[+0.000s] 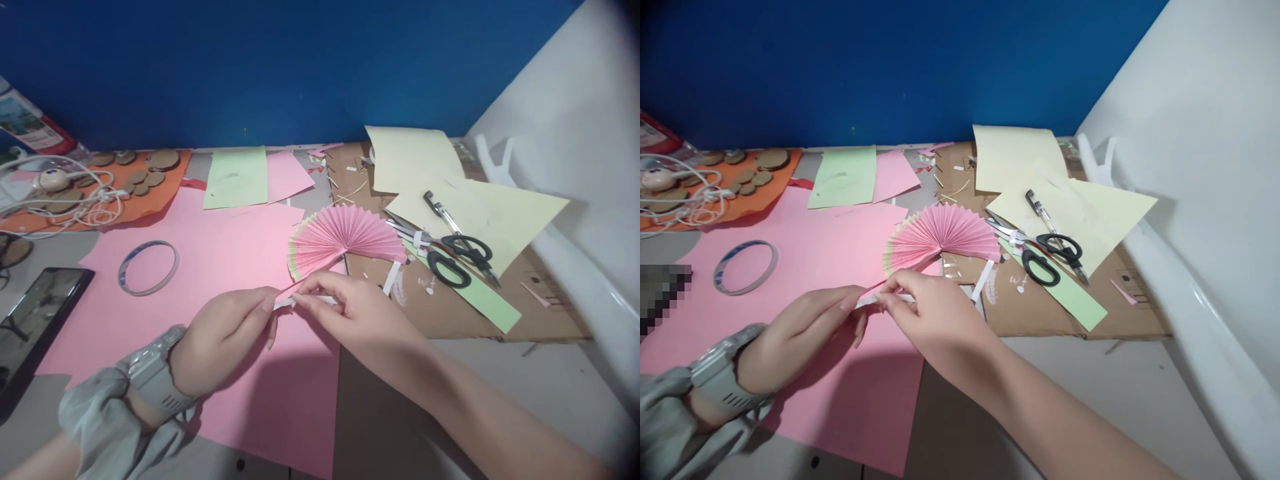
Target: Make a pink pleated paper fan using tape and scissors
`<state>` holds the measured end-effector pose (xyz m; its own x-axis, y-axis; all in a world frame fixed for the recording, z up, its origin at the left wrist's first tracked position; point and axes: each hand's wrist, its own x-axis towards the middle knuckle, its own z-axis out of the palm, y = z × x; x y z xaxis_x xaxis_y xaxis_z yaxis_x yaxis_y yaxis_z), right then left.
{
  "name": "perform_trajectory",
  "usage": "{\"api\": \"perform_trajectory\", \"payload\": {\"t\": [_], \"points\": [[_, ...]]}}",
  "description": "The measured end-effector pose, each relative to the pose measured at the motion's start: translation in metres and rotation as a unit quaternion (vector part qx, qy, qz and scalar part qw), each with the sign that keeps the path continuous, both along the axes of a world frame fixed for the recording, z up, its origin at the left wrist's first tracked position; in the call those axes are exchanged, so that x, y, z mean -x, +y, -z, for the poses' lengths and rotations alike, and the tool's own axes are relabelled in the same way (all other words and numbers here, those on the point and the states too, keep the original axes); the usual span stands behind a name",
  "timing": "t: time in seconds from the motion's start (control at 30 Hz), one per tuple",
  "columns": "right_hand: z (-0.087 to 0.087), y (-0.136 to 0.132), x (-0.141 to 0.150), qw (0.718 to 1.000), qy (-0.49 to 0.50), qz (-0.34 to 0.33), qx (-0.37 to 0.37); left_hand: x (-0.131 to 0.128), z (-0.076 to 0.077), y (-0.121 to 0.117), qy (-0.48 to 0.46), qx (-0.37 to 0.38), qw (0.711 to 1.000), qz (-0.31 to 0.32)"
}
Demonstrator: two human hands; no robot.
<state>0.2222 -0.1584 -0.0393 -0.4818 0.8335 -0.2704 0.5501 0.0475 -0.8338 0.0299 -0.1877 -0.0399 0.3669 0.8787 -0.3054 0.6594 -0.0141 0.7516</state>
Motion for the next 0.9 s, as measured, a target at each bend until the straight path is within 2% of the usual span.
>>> {"api": "perform_trajectory", "payload": {"t": [0.23,0.5,0.6,0.77,0.9], "points": [[0.007,0.0,0.001,0.996,0.081,0.013,0.032,0.003,0.006,-0.002,-0.066,-0.008,0.997,0.034],[0.007,-0.002,0.002,0.991,0.112,0.028,0.066,0.002,0.007,-0.002,-0.047,-0.017,0.998,0.045],[0.005,-0.004,0.002,0.995,0.099,0.008,0.025,0.001,0.009,-0.004,-0.058,-0.022,0.998,0.013],[0.001,-0.006,0.005,0.987,0.098,-0.047,-0.115,-0.002,0.01,-0.006,-0.089,-0.016,0.995,-0.042],[0.001,-0.006,0.006,0.986,0.136,-0.042,-0.086,-0.003,0.011,-0.006,-0.13,-0.005,0.99,-0.047]]}}
